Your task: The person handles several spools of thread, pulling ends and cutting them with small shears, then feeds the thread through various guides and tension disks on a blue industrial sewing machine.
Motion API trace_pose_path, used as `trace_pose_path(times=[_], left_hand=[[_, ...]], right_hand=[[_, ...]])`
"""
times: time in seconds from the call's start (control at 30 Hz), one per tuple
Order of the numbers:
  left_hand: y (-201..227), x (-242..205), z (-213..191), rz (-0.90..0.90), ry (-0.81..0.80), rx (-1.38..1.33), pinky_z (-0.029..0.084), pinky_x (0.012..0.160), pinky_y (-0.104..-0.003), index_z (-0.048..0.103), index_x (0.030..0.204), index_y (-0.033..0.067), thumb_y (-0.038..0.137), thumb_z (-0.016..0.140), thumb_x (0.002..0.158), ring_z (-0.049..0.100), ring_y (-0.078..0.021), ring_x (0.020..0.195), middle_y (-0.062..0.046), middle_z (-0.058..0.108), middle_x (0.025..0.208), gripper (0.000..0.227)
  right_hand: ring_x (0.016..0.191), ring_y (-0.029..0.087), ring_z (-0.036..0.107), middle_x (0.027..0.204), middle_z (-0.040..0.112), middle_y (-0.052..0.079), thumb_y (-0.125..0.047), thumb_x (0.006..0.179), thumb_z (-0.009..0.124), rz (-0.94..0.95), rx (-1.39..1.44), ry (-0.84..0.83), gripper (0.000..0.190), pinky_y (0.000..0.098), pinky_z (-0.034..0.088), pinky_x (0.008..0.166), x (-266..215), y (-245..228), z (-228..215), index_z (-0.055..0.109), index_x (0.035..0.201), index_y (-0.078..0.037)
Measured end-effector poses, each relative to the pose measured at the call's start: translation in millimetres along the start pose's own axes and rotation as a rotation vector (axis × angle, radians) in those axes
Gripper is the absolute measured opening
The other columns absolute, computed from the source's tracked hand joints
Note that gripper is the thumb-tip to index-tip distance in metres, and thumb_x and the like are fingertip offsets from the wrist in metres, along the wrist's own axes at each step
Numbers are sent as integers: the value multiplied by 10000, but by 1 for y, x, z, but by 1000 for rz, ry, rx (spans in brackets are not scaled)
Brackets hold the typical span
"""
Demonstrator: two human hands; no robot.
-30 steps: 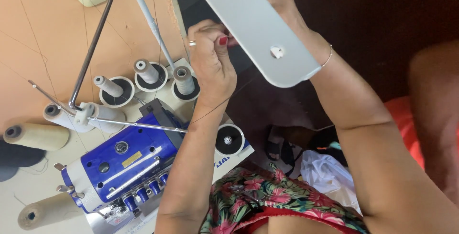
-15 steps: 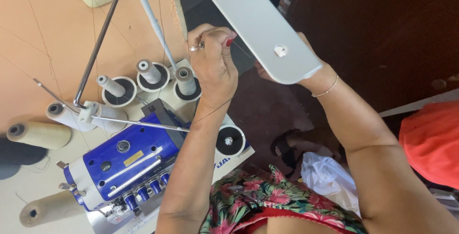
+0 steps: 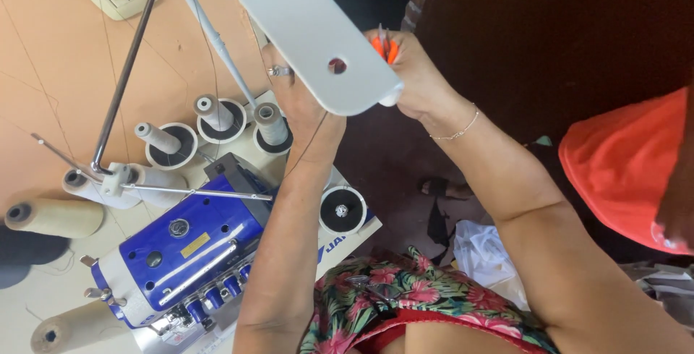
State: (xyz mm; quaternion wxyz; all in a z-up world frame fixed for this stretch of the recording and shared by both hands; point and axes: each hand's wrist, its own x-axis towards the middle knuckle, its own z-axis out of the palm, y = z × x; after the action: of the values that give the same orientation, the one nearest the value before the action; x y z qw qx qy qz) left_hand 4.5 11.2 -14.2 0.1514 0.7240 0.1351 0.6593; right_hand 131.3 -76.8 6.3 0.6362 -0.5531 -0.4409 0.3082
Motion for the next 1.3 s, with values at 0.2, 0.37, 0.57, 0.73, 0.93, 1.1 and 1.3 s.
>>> trace_pose_path(times=[0.2,0.37,0.57,0.73,0.93,1.1,1.3], left_hand=[[12,15,-11,-45,113,-137,470,853,-354,623,1080,32,75,692,999,511,-235,1053,-58,436,1112,115],[15,14,-13,-42,98,-95,408,802,-360,572,973,-20,-48,618,902,450,-251,926,-70,419,1019,89],[22,-8,-21,393,3,185,534,791,-518,611,1088,-97,-129,578,944,608,-399,839,-223,596,1060,151],[25,-69,-8,124,-231,-27,452,971,-432,627,1146,51,94,473,1065,667,-291,1008,-98,679,1080,180],[38,-60,12,-423,-66,-526,534,1016,-415,651,1281,4,73,541,1097,661,-280,1197,-168,716,1234,226],[35,-50,10,-659,41,-736,587,926,-301,754,1159,49,11,707,988,735,-138,1049,-96,786,1104,182],[27,-55,15,-651,12,-787,621,959,-354,680,1331,67,-21,724,975,736,-191,1107,-119,733,1265,369]], right_hand=[[721,63,625,810,670,-12,-155,949,754,-103,17,50,133,207,493,601,6,16,-43,655,868,-119],[572,56,441,670,564,-19,-71,976,726,-132,-69,188,135,206,368,532,2,18,-44,667,861,-110],[663,50,543,790,628,-11,14,1024,617,-149,-145,212,198,190,415,558,-14,12,-28,633,868,-106],[513,34,400,601,484,-47,37,872,588,-164,-149,193,218,209,308,452,-28,25,-23,504,780,-143],[628,155,606,768,616,82,43,876,675,-282,-68,239,159,257,449,479,-34,55,-12,615,1002,-33],[626,214,693,776,674,179,17,928,758,-284,1,214,165,273,558,415,-47,43,-7,666,1050,79],[992,267,590,1006,618,219,-47,1042,606,-345,-520,166,200,474,532,828,-41,41,-36,567,1192,80]])
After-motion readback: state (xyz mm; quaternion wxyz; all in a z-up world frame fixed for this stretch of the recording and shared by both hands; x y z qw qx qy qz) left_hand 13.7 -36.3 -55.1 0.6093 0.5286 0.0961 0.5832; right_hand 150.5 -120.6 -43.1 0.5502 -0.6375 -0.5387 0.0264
